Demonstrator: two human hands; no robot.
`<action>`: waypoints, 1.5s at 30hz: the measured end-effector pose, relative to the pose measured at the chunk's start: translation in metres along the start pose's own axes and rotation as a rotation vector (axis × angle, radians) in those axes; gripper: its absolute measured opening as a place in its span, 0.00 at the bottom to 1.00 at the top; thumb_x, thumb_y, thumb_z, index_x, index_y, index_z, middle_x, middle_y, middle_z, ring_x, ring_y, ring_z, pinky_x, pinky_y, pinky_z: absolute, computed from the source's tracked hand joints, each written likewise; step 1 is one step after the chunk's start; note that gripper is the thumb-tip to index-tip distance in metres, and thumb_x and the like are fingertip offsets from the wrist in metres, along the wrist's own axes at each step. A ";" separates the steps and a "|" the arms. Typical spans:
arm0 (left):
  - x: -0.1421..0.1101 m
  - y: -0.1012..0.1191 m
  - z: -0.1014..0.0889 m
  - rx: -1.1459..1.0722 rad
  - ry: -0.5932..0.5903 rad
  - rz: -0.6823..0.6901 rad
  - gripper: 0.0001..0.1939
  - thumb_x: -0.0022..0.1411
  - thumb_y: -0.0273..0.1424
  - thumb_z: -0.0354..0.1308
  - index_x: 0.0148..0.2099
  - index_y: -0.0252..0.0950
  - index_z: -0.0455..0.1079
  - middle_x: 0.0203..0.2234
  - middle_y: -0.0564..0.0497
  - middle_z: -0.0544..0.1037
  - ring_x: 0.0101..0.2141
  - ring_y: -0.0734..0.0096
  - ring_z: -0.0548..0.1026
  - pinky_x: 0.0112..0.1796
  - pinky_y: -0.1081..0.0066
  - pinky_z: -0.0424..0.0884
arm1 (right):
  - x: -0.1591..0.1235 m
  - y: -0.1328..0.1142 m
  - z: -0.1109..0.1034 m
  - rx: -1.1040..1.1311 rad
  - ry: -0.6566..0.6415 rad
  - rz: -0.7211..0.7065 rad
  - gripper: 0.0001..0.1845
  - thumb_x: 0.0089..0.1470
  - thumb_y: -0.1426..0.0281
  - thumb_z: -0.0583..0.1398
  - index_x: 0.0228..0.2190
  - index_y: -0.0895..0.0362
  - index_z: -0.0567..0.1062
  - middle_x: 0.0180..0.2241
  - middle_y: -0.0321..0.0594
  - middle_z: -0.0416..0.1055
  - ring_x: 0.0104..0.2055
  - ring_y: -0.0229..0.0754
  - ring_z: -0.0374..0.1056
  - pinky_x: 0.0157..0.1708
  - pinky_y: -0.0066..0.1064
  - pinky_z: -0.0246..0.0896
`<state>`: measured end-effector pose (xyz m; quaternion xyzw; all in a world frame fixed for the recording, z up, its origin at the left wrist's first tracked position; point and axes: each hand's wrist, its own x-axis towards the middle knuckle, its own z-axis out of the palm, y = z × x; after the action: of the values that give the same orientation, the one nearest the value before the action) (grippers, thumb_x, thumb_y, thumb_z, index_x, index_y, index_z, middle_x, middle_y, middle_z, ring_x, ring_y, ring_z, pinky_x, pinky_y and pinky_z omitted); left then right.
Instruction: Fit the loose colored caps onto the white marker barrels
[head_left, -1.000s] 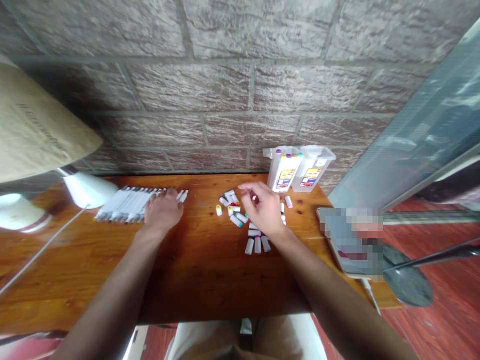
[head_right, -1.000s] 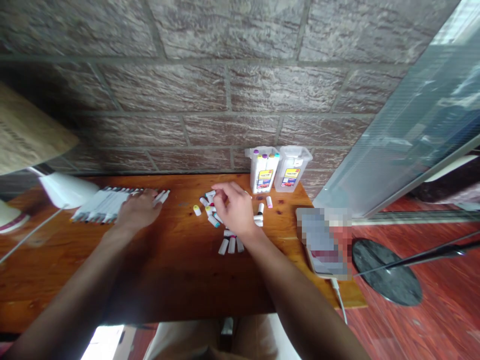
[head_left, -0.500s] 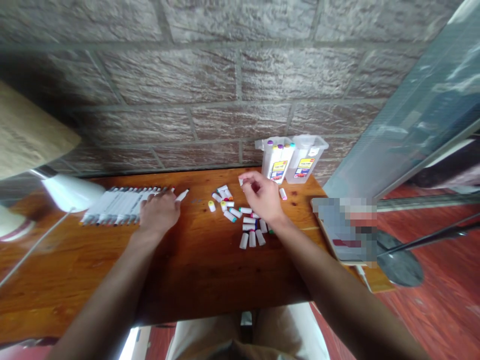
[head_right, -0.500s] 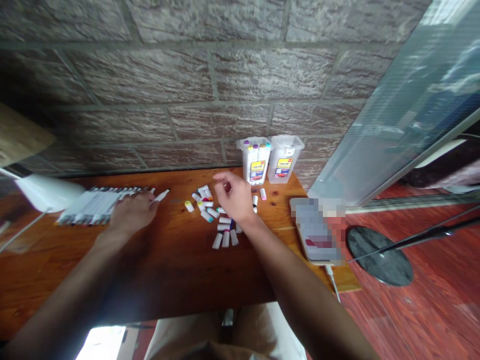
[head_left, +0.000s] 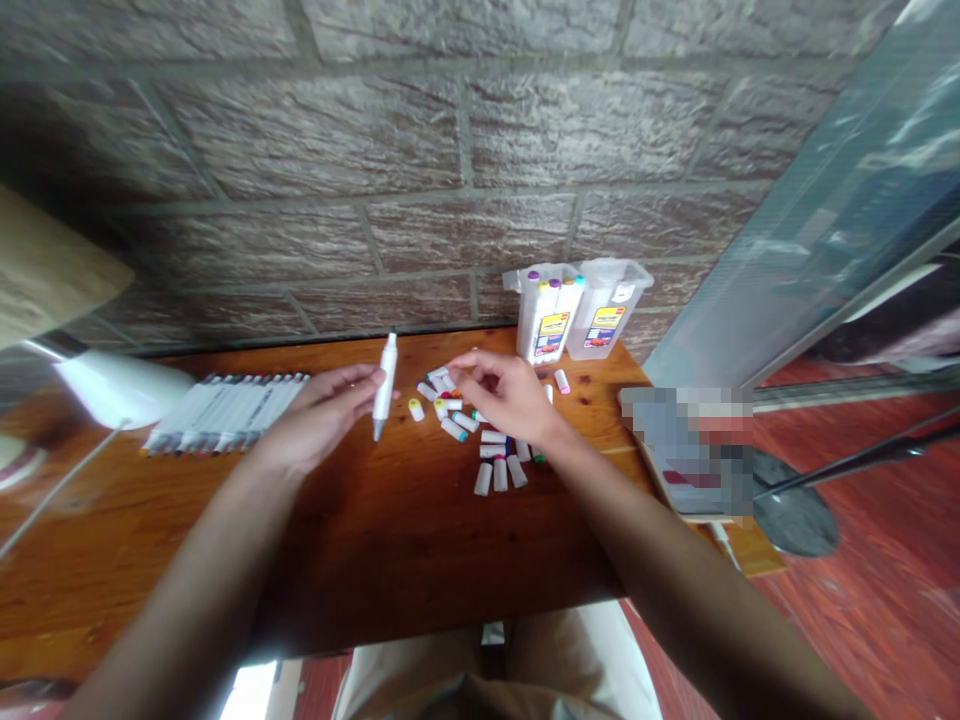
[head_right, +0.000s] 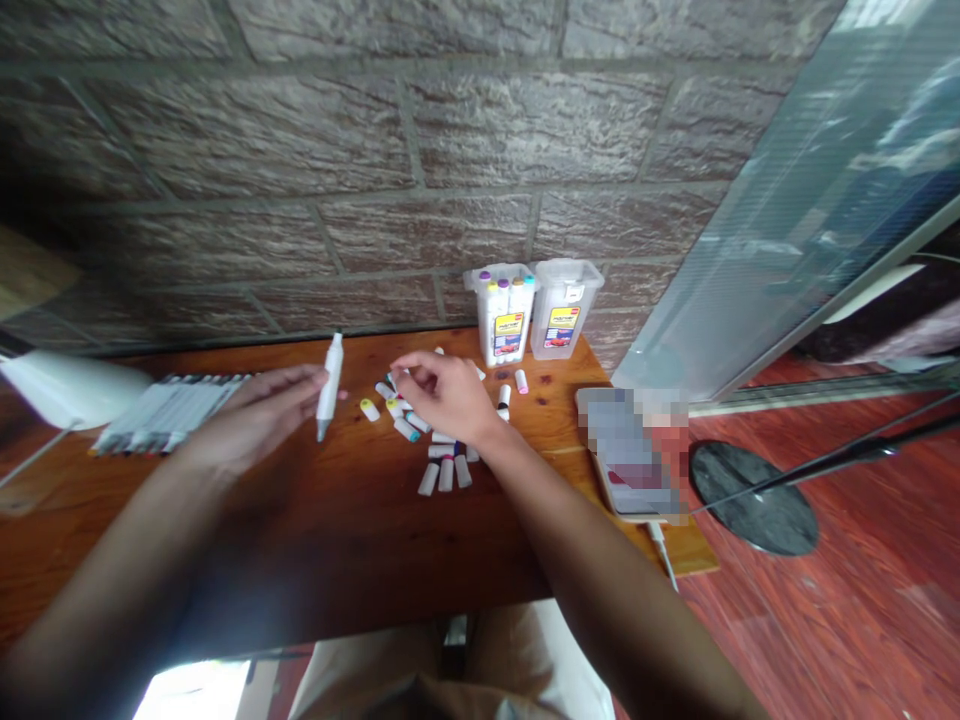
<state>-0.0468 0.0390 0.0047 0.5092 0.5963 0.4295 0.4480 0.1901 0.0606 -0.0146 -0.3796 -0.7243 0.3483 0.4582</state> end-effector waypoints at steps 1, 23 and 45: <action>-0.004 0.001 0.006 -0.091 -0.056 -0.025 0.18 0.53 0.42 0.67 0.42 0.36 0.76 0.40 0.45 0.84 0.46 0.56 0.81 0.50 0.62 0.77 | 0.000 -0.002 0.002 0.065 -0.020 0.051 0.19 0.59 0.59 0.61 0.44 0.59 0.80 0.23 0.32 0.72 0.24 0.35 0.65 0.27 0.27 0.60; -0.014 -0.013 0.037 -0.503 -0.371 -0.044 0.17 0.47 0.34 0.77 0.40 0.36 0.84 0.35 0.46 0.86 0.34 0.70 0.82 0.40 0.73 0.78 | -0.005 -0.009 0.012 0.461 -0.293 0.185 0.20 0.56 0.53 0.66 0.37 0.58 0.78 0.27 0.33 0.70 0.25 0.31 0.59 0.24 0.24 0.51; -0.014 -0.015 0.040 -0.407 -0.365 0.046 0.18 0.49 0.37 0.76 0.42 0.38 0.83 0.38 0.46 0.86 0.37 0.66 0.82 0.42 0.70 0.77 | -0.004 -0.009 0.011 0.518 -0.244 0.250 0.19 0.49 0.55 0.70 0.34 0.58 0.80 0.23 0.30 0.68 0.22 0.29 0.55 0.21 0.24 0.47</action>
<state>-0.0101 0.0254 -0.0175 0.4910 0.3952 0.4517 0.6315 0.1790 0.0509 -0.0127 -0.2916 -0.6089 0.6179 0.4030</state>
